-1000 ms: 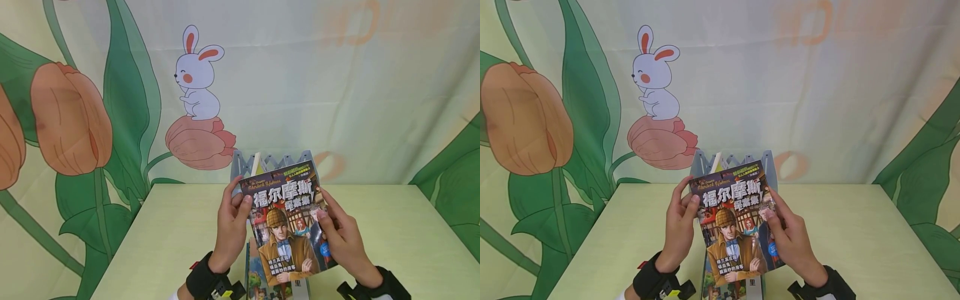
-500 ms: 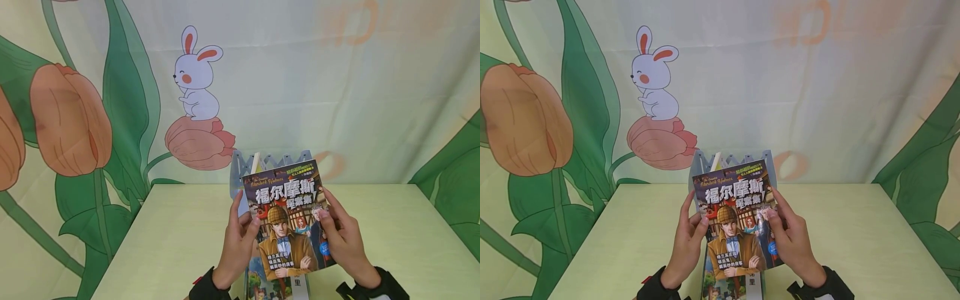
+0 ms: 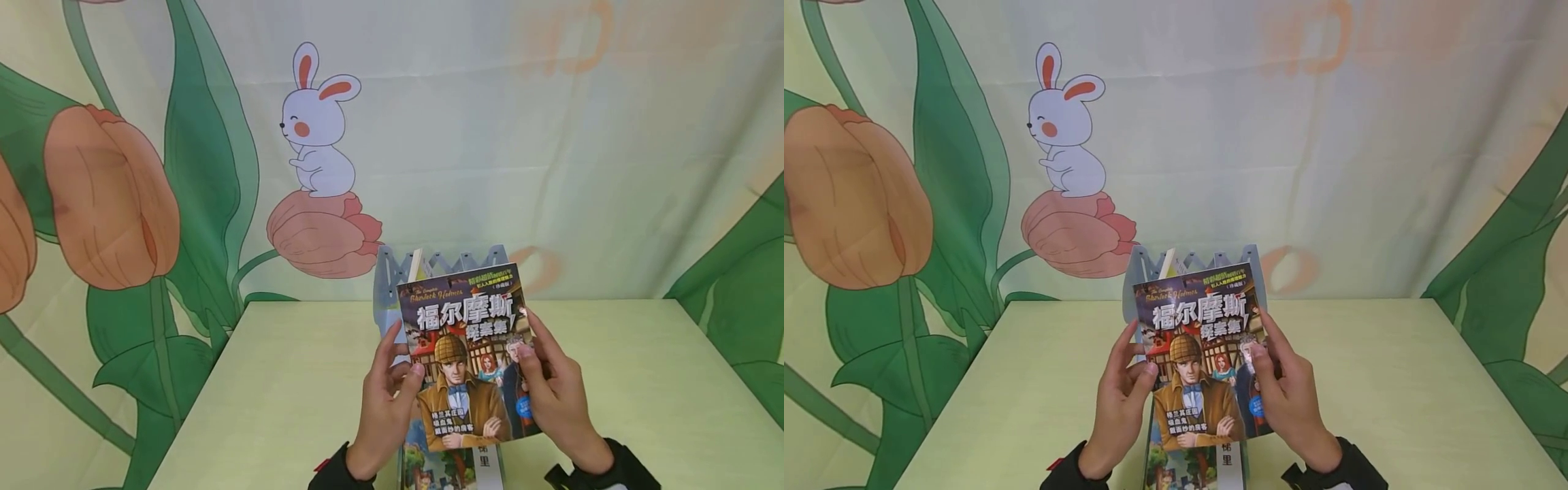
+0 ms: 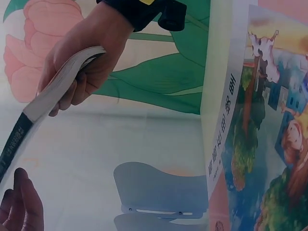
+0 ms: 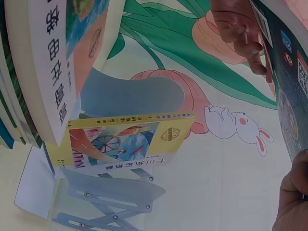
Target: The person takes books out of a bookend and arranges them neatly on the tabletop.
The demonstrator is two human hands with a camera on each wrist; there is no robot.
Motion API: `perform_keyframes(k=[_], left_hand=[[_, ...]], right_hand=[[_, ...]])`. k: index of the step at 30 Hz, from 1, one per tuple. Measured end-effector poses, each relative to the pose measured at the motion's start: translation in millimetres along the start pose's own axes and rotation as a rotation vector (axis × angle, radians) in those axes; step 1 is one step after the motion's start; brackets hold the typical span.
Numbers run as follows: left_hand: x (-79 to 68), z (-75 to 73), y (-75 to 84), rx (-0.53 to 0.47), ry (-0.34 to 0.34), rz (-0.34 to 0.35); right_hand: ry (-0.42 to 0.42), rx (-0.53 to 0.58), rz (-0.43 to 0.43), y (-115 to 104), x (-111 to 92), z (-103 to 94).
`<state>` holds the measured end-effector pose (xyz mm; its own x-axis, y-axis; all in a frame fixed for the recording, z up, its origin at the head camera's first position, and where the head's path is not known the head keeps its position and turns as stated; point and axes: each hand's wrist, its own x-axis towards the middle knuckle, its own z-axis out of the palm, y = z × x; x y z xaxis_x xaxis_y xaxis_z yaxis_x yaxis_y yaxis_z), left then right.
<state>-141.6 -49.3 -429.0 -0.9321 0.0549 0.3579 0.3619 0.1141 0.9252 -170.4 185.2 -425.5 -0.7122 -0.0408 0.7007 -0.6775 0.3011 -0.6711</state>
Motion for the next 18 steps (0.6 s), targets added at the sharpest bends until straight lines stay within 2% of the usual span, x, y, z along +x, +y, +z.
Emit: perform_keyframes(k=[5, 10, 18], left_hand=[[2.9, 2.9, 0.8, 0.017, 0.034, -0.031], [3.8, 2.6, -0.4, 0.037, 0.074, -0.022], [4.0, -1.1, 0.3, 0.039, 0.079, -0.044]], right_hand=[[-0.009, -0.030, 0.025, -0.1, -1.2, 0.5], [-0.043, -0.013, 0.027, 0.1, -2.7, 1.2], [-0.107, -0.028, 0.096, -2.2, -5.6, -0.8]])
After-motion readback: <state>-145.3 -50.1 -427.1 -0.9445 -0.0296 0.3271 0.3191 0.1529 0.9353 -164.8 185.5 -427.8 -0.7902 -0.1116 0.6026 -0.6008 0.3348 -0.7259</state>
